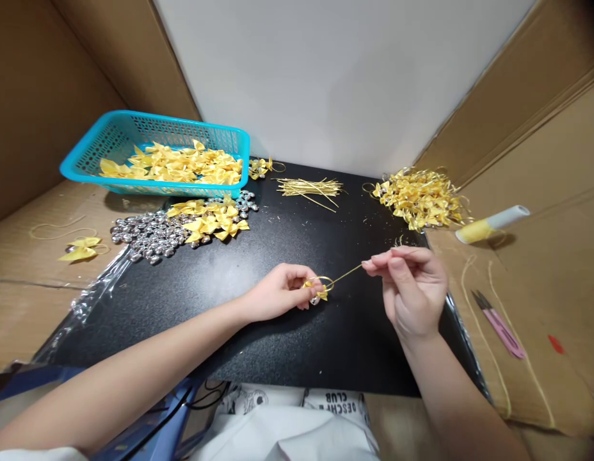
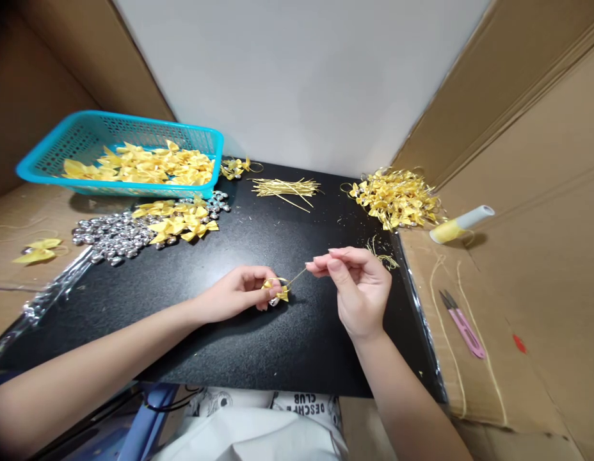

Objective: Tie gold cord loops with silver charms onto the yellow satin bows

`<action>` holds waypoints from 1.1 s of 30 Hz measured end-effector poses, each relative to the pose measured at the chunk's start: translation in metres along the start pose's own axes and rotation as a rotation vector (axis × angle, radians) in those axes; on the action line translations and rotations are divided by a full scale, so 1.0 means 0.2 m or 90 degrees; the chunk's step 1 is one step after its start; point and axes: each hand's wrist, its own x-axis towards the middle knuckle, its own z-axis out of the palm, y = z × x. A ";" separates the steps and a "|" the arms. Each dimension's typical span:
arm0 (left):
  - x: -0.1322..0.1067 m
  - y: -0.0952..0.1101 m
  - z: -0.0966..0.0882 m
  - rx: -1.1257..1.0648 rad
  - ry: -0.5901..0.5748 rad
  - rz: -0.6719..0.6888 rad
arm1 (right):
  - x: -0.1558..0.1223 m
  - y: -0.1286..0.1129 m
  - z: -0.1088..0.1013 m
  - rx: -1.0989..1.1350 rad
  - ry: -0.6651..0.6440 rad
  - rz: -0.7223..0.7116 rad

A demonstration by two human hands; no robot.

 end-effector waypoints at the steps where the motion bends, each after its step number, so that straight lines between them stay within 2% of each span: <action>1: 0.00 0.00 0.00 -0.024 0.006 0.003 | 0.00 0.00 0.00 -0.001 -0.009 0.008; 4: 0.01 -0.01 0.00 -0.075 0.047 0.017 | -0.01 0.02 0.02 -0.030 -0.071 0.039; 8: 0.02 -0.01 -0.01 -0.076 0.117 0.008 | -0.04 0.03 0.05 -0.096 -0.175 0.091; 14: 0.00 0.02 -0.02 -0.085 0.159 0.030 | -0.08 0.07 0.09 -0.160 -0.172 0.212; 21: -0.02 0.04 -0.01 -0.082 0.197 0.080 | -0.09 0.08 0.10 -0.410 -0.259 0.144; 27: -0.02 0.03 0.00 -0.063 0.242 0.107 | -0.11 0.08 0.11 -0.451 -0.274 0.128; 33: -0.02 0.03 0.00 -0.036 0.255 0.104 | -0.11 0.09 0.11 -0.473 -0.274 0.129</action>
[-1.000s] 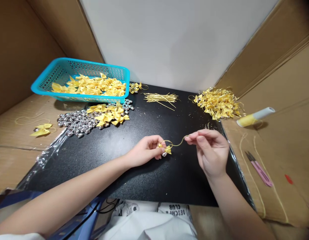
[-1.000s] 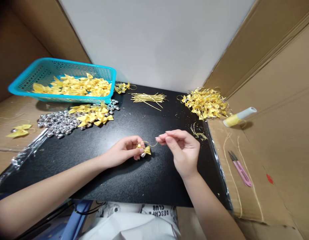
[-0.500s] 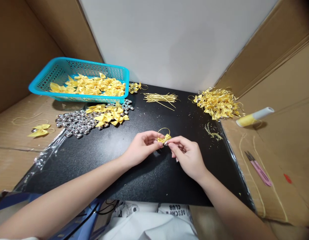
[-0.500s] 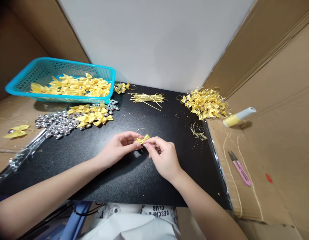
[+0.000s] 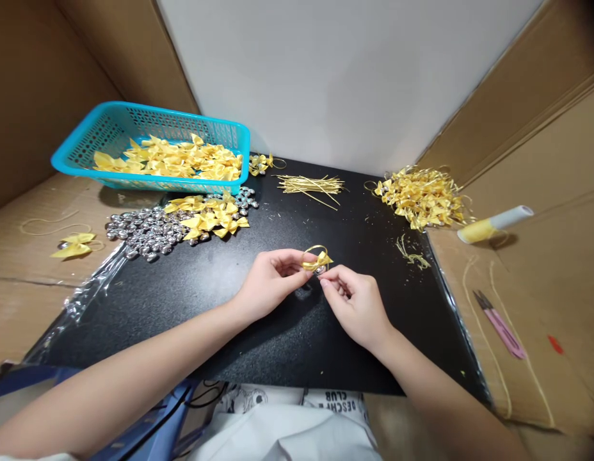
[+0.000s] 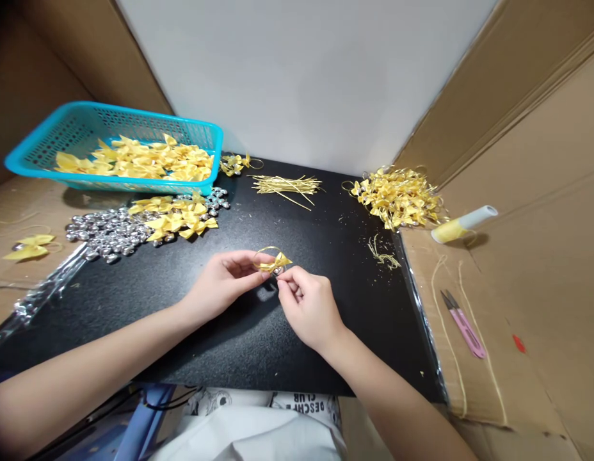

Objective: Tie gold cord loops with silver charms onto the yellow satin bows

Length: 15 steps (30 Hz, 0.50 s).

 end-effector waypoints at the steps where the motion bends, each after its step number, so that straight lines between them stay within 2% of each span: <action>1: 0.00 0.00 0.00 0.007 0.002 0.000 | 0.00 0.00 0.00 0.000 0.000 -0.001; 15: -0.01 0.01 0.00 0.031 0.027 0.008 | -0.01 0.01 0.02 0.003 0.017 0.000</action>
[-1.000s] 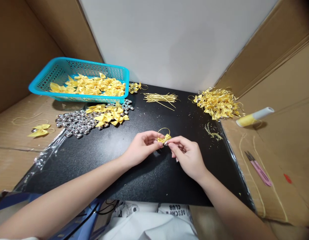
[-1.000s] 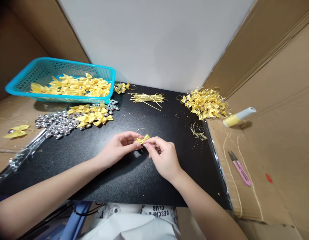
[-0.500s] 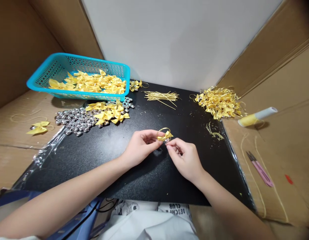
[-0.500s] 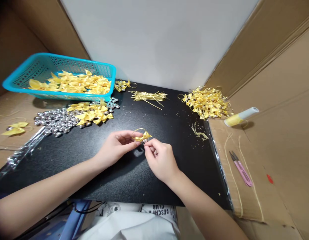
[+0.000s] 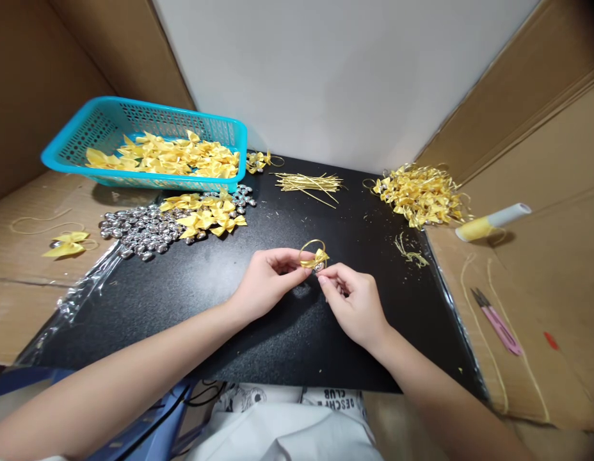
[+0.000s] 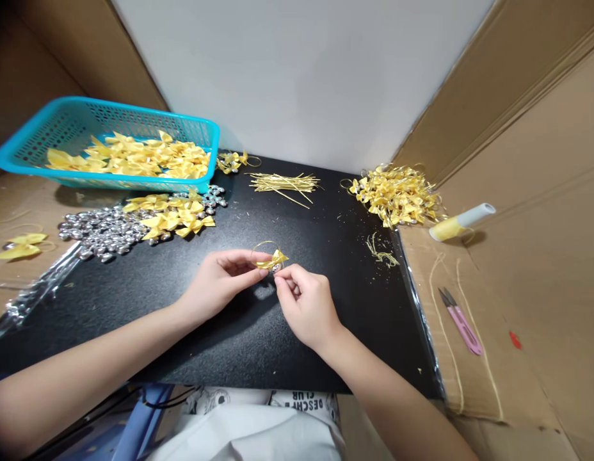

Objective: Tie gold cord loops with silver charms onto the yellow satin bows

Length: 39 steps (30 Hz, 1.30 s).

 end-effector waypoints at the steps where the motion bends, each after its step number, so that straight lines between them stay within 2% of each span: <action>1: 0.00 0.00 0.00 0.001 -0.001 -0.001 | 0.00 0.00 0.00 0.003 0.002 -0.001; 19: 0.00 -0.01 0.00 0.072 0.009 0.015 | 0.00 0.00 0.03 0.079 0.011 0.048; 31: -0.01 -0.01 0.00 0.062 0.019 -0.009 | -0.01 0.00 0.05 0.196 0.001 0.106; 39: 0.00 -0.02 0.01 0.037 0.016 0.001 | -0.01 -0.01 0.06 0.215 0.002 0.120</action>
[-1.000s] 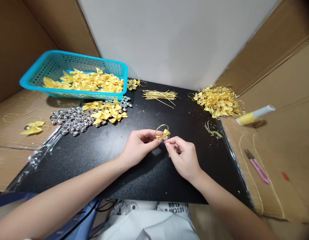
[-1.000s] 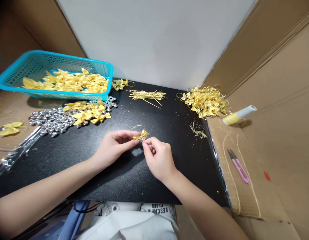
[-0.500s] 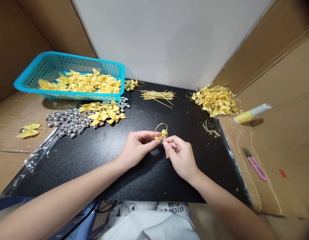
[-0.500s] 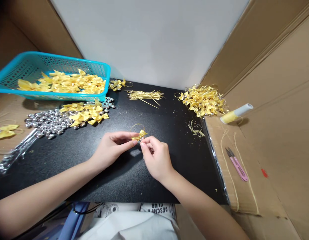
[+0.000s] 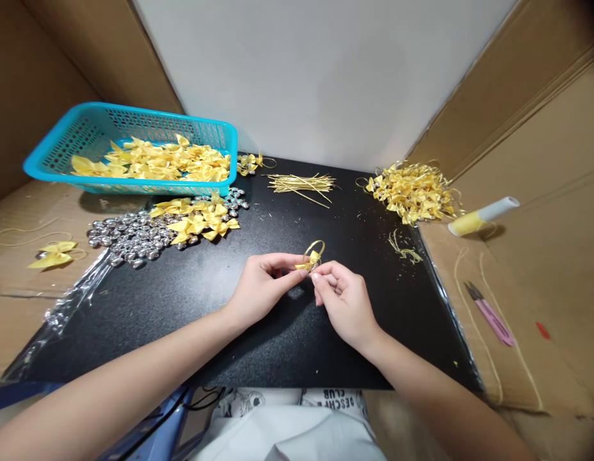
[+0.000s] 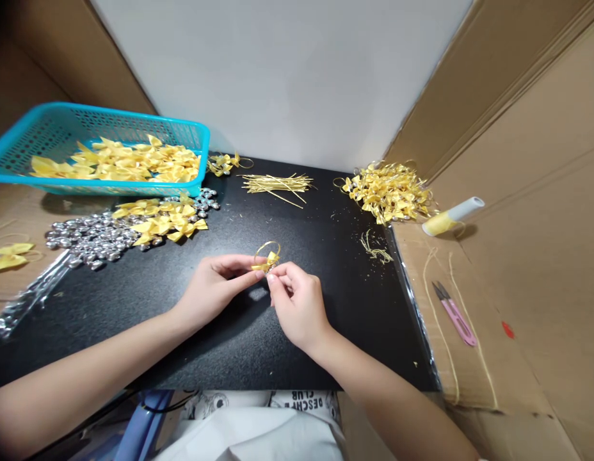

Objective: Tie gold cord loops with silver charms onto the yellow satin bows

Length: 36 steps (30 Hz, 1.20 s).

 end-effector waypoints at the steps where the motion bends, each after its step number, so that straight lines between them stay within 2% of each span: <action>1: 0.00 0.00 0.00 0.000 -0.002 0.002 | 0.00 0.00 0.00 0.002 0.000 0.002; 4: 0.00 0.00 -0.01 0.041 -0.005 0.039 | 0.00 0.00 0.00 0.013 -0.001 0.007; 6: 0.00 0.02 -0.01 0.117 0.006 0.102 | 0.00 0.00 0.00 0.021 -0.003 0.008; 11: 0.00 0.05 -0.04 0.314 0.053 0.348 | 0.00 0.00 0.01 0.012 -0.009 0.009; 14: 0.02 0.06 -0.06 0.410 0.059 0.467 | -0.01 0.00 0.01 0.006 -0.013 0.010; 17: 0.03 0.06 -0.08 0.488 0.032 0.612 | -0.01 0.02 0.02 0.003 -0.016 0.009; 20: 0.05 0.07 -0.11 0.571 -0.041 0.717 | 0.00 0.02 0.02 -0.005 -0.018 0.006; 23: 0.07 0.08 -0.12 0.590 -0.076 0.714 | 0.00 0.02 0.01 -0.007 -0.018 0.007; 28: 0.07 0.08 -0.12 0.515 -0.079 0.647 | 0.00 0.01 0.01 -0.006 -0.010 0.004; 36: 0.06 0.09 -0.12 0.540 -0.050 0.611 | -0.02 0.01 0.01 -0.025 -0.018 -0.002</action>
